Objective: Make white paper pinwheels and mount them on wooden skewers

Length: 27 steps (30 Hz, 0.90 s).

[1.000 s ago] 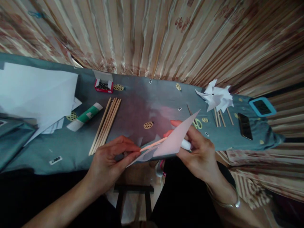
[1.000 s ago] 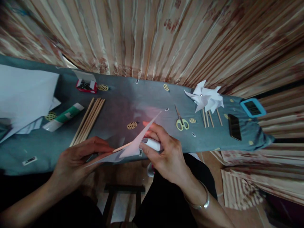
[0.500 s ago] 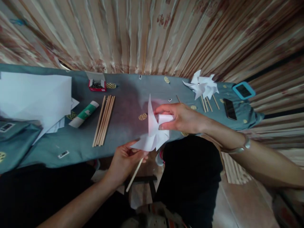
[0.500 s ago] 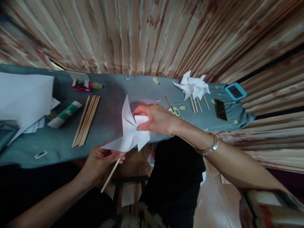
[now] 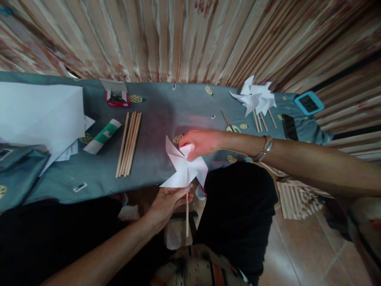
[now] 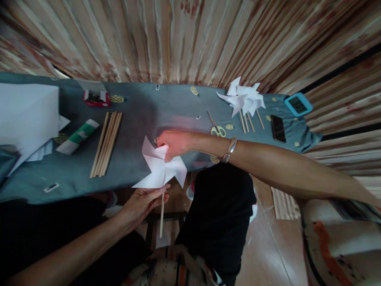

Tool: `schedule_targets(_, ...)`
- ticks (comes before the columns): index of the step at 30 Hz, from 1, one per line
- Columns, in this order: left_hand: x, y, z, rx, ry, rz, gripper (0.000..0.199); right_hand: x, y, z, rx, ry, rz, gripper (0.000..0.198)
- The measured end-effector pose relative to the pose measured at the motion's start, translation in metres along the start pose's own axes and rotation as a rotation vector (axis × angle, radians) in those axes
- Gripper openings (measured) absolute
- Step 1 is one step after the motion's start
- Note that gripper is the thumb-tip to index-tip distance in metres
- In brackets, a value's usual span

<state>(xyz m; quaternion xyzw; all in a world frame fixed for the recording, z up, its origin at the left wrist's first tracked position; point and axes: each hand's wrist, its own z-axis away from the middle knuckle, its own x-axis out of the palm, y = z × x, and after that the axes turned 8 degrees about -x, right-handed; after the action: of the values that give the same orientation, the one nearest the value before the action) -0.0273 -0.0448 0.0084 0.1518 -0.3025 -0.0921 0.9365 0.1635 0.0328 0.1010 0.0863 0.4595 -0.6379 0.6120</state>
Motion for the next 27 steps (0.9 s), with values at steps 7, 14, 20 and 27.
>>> schedule_targets(7, -0.004, -0.005, -0.011, 0.013, 0.022, 0.068, 0.029, 0.007, 0.0, -0.019, -0.059, -0.016, 0.176, 0.032)
schedule_targets(14, -0.009, -0.008, -0.019, 0.044, 0.004, 0.116, 0.025, 0.013, -0.004, -0.02, -0.09, 0.003, 0.29, 0.026)
schedule_targets(20, -0.007, -0.006, -0.018, 0.023, 0.023, 0.113, 0.021, 0.015, -0.012, -0.016, -0.068, 0.002, 0.344, 0.027)
schedule_targets(27, -0.005, -0.003, -0.015, -0.006, 0.055, 0.096, 0.015, 0.016, -0.012, -0.016, -0.054, 0.005, 0.372, 0.027)
